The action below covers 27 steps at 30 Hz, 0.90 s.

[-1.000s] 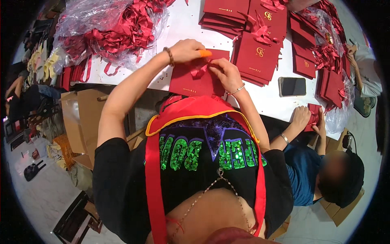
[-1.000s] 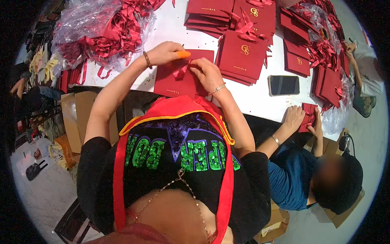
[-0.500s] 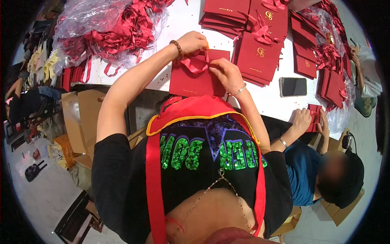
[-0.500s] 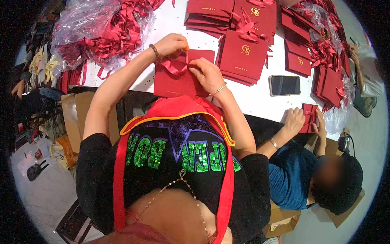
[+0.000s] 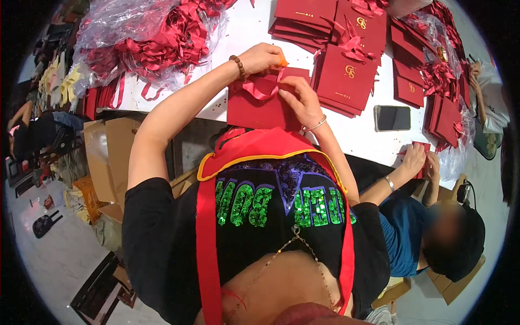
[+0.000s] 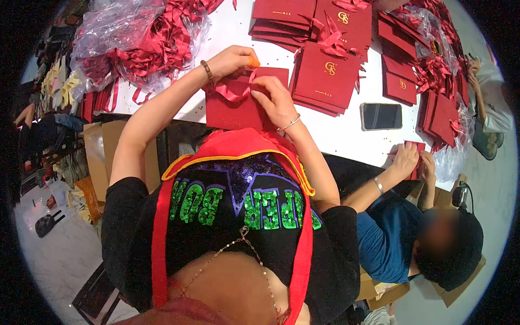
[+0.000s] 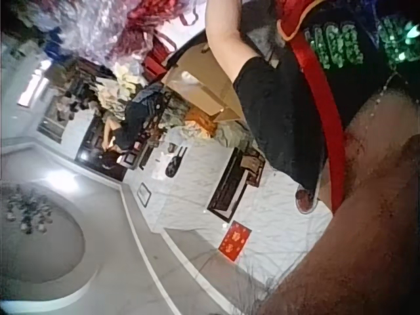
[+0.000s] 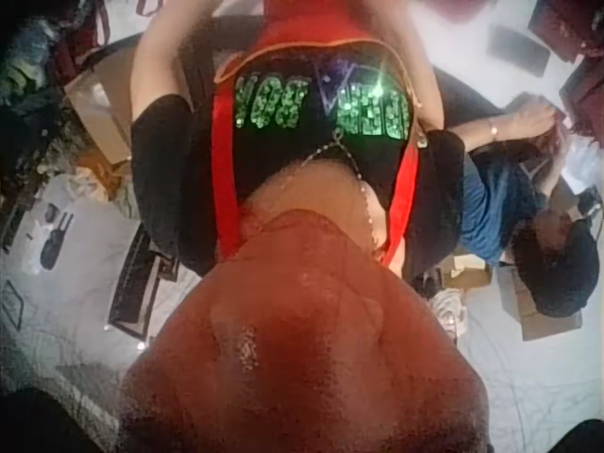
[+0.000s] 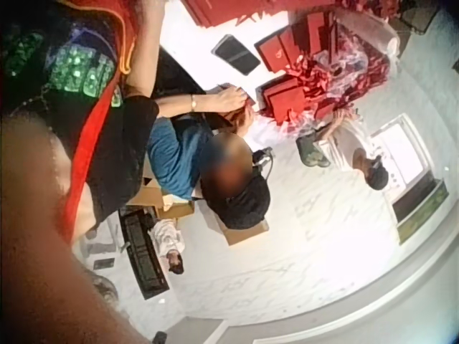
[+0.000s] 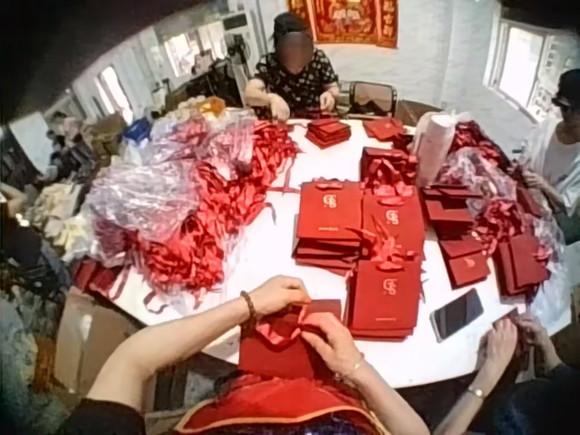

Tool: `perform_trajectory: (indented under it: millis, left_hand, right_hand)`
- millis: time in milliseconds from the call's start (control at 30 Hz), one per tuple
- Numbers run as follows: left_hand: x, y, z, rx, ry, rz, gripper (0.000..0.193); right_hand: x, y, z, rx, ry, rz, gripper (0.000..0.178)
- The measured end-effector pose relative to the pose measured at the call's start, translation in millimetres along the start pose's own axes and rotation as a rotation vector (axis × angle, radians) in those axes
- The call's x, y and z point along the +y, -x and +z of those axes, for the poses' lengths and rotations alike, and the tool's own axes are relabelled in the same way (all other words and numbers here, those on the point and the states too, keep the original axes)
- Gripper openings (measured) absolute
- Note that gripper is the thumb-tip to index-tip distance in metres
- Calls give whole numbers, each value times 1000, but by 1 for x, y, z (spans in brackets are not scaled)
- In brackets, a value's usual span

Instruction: Tying red ribbons onto small red gift bags at a workstation.

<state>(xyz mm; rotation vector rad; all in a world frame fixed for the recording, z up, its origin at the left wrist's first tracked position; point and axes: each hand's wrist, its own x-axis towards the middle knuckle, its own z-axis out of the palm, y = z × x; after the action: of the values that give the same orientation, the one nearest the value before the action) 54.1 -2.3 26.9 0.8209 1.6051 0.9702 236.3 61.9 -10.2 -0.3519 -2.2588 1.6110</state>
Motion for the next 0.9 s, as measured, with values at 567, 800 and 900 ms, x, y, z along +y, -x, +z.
perform_trajectory:
  millis: [567, 800, 900]
  left_hand:
    - [7, -12, -74, 162, 476, 257, 29]
    - [-53, 11, -7, -319, 1102, 211, 47]
    - [-50, 14, 34, -438, 1286, 208, 43]
  right_hand:
    - [7, 7, 4, -8, -233, -78, 49]
    - [-30, -12, 0, 118, -883, 152, 50]
    - [-11, -17, 4, 140, -709, 79, 45]
